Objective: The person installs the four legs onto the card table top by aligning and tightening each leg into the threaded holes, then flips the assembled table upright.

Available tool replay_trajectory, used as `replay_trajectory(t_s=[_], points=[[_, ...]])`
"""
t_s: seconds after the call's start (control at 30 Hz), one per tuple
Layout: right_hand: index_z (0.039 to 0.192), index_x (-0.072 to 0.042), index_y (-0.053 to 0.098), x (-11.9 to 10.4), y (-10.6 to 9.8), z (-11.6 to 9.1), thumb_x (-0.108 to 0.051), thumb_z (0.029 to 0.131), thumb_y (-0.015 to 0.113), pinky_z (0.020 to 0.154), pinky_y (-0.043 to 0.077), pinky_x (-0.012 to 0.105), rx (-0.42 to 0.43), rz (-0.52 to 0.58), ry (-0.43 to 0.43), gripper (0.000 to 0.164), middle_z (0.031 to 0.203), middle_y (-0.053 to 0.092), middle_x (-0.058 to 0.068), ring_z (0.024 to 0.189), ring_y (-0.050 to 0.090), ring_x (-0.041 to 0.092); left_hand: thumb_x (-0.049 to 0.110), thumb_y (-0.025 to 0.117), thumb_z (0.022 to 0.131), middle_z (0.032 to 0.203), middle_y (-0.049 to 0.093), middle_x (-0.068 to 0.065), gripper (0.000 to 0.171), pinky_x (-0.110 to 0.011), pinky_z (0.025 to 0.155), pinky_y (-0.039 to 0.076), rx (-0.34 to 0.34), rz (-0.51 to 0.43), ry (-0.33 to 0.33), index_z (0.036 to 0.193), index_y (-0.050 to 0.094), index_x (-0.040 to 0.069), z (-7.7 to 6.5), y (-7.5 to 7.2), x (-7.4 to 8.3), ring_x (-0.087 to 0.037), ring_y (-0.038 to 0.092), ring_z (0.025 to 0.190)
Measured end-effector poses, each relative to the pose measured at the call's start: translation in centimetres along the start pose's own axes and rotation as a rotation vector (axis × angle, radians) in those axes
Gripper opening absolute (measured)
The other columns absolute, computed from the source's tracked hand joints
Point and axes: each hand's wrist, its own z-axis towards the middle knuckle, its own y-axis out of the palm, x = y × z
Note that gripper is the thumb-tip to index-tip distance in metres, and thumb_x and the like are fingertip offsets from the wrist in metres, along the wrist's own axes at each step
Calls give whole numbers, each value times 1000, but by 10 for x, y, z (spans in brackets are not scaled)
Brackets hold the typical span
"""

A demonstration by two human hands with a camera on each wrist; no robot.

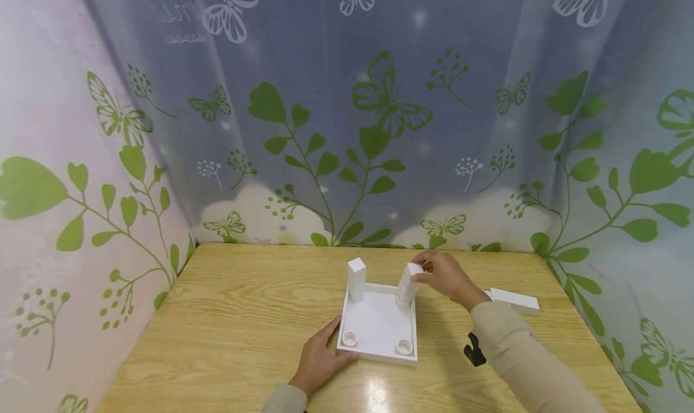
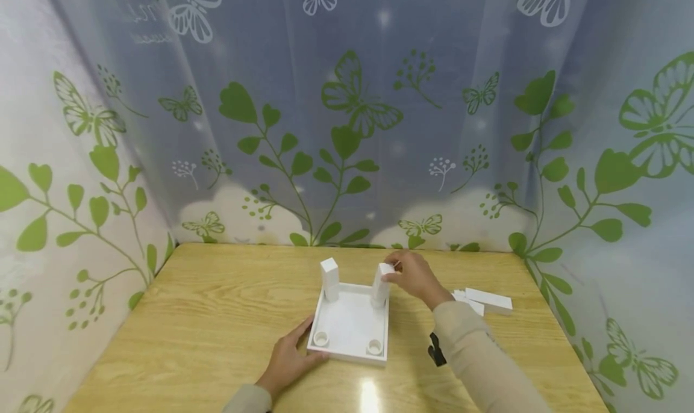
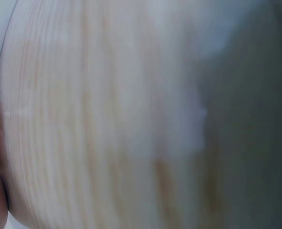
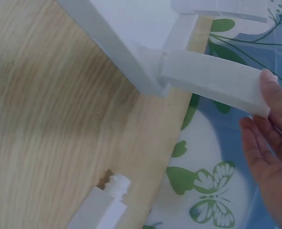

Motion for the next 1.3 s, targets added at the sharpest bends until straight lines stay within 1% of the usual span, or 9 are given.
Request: replay_trajectory(t_s=[0.17, 0.33, 0.57, 0.7, 0.87, 0.97, 1.1, 1.2, 1.3], points=[[102, -2, 65, 1, 12, -3, -27, 82, 76, 65, 52, 34, 135, -8, 85, 34, 88, 63, 6, 77, 58, 18, 56, 82, 64, 134, 57, -14, 93, -47, 103, 45, 2, 4, 0, 139, 51, 11, 0, 0, 1, -33, 54, 123], [90, -4, 59, -7, 29, -4, -30, 81, 78, 54, 46, 29, 246, -6, 172, 34, 81, 59, 7, 67, 55, 16, 54, 82, 64, 134, 57, -15, 92, -48, 103, 45, -2, -2, -5, 139, 51, 10, 0, -1, 1, -34, 53, 123], [84, 0, 55, -21, 43, -4, -27, 79, 79, 53, 45, 30, 380, 6, 218, 36, 80, 56, 12, 62, 54, 18, 54, 82, 64, 134, 57, -15, 92, -47, 103, 45, -1, 4, -10, 139, 50, 11, 1, 0, 2, -34, 53, 123], [85, 1, 55, -23, 46, -5, -27, 79, 79, 54, 44, 30, 404, 26, 249, 37, 81, 56, 14, 62, 54, 19, 53, 83, 64, 134, 56, -15, 92, -48, 103, 45, -2, -3, -14, 139, 51, 10, 0, -1, 3, -34, 53, 123], [90, 2, 57, -23, 47, -8, -29, 80, 78, 57, 48, 33, 403, 34, 260, 39, 86, 58, 16, 67, 57, 20, 52, 83, 65, 134, 56, -15, 92, -48, 103, 45, -6, 4, -13, 139, 50, 10, -1, -2, 3, -34, 53, 123], [97, 3, 60, -23, 45, -11, -31, 81, 77, 60, 51, 36, 375, 33, 253, 42, 89, 61, 17, 72, 59, 22, 52, 83, 64, 134, 57, -16, 92, -48, 102, 45, -4, 3, -8, 139, 51, 9, -1, -1, 3, -35, 54, 122], [121, 4, 57, -21, 34, -14, -32, 83, 75, 75, 55, 44, 251, 57, 207, 55, 110, 63, 21, 93, 62, 31, 53, 83, 64, 133, 57, -16, 92, -49, 102, 45, -1, 1, -3, 138, 51, 9, -1, -1, 2, -35, 54, 122], [137, 1, 47, -16, 23, -15, -25, 86, 72, 92, 50, 51, 125, 75, 118, 63, 133, 52, 24, 116, 54, 40, 53, 83, 64, 133, 57, -15, 92, -48, 102, 45, 4, 5, 0, 138, 51, 10, -1, 0, 1, -34, 54, 122], [143, 1, 39, -10, 12, -14, -15, 88, 69, 100, 44, 55, 20, 69, 13, 64, 143, 42, 26, 126, 44, 46, 53, 83, 64, 133, 57, -15, 91, -49, 102, 45, 5, 2, 4, 138, 52, 10, -1, -1, 2, -34, 54, 122]])
